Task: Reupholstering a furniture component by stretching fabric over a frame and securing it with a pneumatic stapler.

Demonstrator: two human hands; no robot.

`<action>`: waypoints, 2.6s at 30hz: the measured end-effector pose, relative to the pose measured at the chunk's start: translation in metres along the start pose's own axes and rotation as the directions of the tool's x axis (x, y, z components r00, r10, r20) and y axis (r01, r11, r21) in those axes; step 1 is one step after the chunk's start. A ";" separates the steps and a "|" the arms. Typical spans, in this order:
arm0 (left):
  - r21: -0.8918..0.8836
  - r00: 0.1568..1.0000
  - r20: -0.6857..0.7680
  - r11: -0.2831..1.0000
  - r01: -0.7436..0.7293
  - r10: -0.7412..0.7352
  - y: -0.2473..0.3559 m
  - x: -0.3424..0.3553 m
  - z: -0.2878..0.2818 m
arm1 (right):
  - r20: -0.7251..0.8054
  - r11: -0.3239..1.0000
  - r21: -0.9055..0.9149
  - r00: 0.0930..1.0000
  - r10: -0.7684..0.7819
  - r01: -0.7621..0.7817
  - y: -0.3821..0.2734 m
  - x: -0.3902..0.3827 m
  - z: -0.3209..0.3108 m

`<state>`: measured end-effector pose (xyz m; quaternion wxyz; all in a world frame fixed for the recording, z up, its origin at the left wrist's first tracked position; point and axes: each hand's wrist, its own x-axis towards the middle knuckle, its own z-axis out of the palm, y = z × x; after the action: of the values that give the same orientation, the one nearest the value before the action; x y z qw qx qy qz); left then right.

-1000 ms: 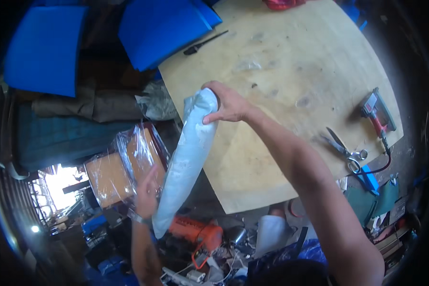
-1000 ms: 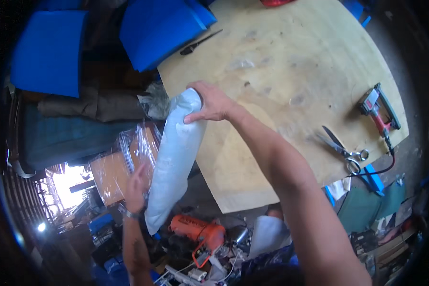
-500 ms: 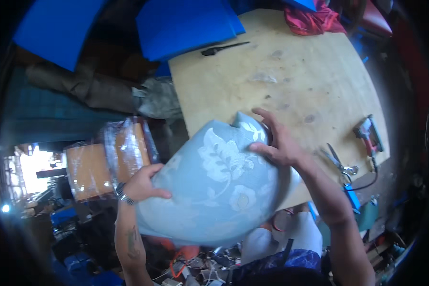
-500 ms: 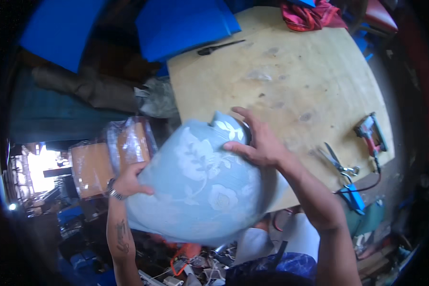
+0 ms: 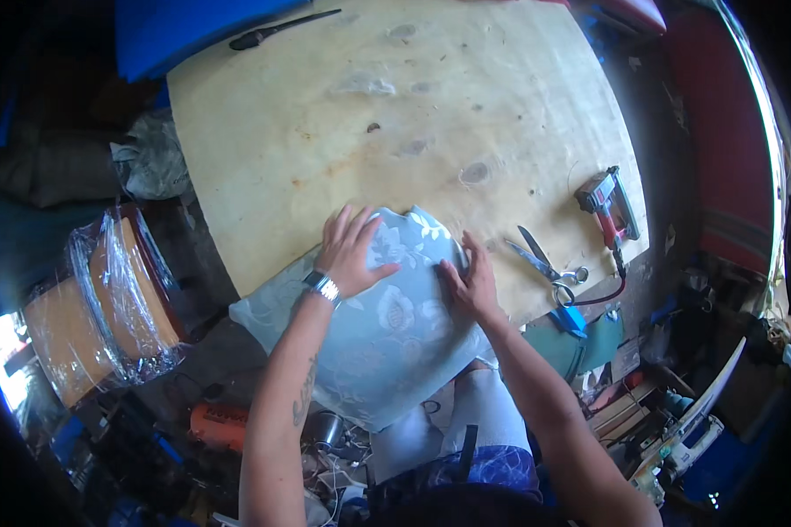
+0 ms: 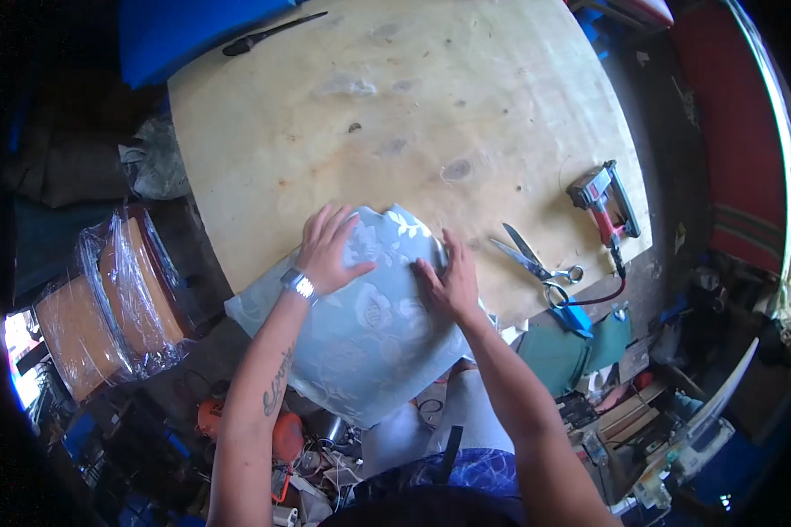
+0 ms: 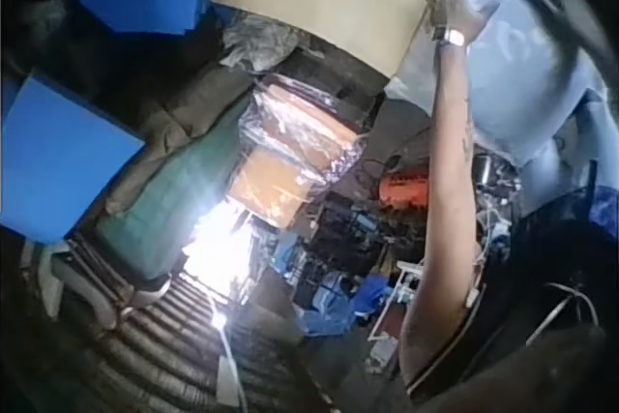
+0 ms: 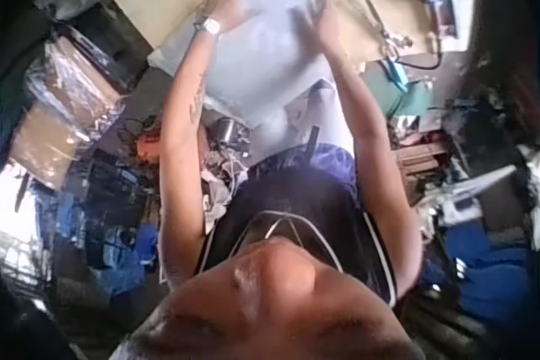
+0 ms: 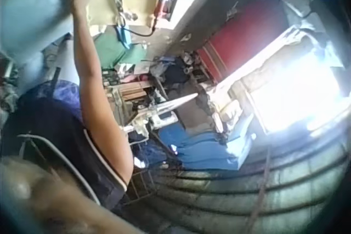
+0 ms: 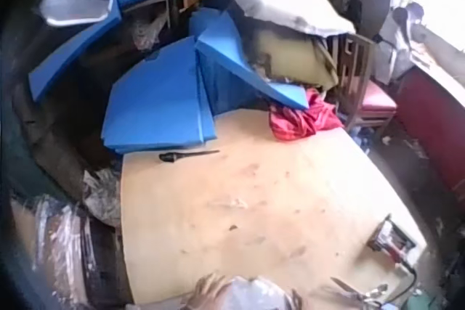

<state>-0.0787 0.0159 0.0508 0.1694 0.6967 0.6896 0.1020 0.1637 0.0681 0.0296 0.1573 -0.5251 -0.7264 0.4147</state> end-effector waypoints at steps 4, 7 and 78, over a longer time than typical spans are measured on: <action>-0.031 0.938 0.338 0.995 0.099 -0.083 0.025 0.069 0.001 | -0.044 0.993 0.096 0.996 0.078 -0.074 0.000 0.004 -0.006; -0.026 0.949 0.314 1.000 0.003 0.006 0.020 0.081 0.012 | -0.056 0.998 0.049 0.997 0.048 -0.045 0.004 0.008 -0.001; 0.468 0.896 -0.428 0.819 0.333 -0.120 0.022 -0.046 0.087 | 0.144 0.835 -0.150 0.847 -0.511 0.529 -0.050 -0.027 0.081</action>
<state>-0.0267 -0.0381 -0.0172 -0.1549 0.5938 0.7893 0.0194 0.0891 0.0031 0.0241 0.1790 -0.2990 -0.8837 0.3124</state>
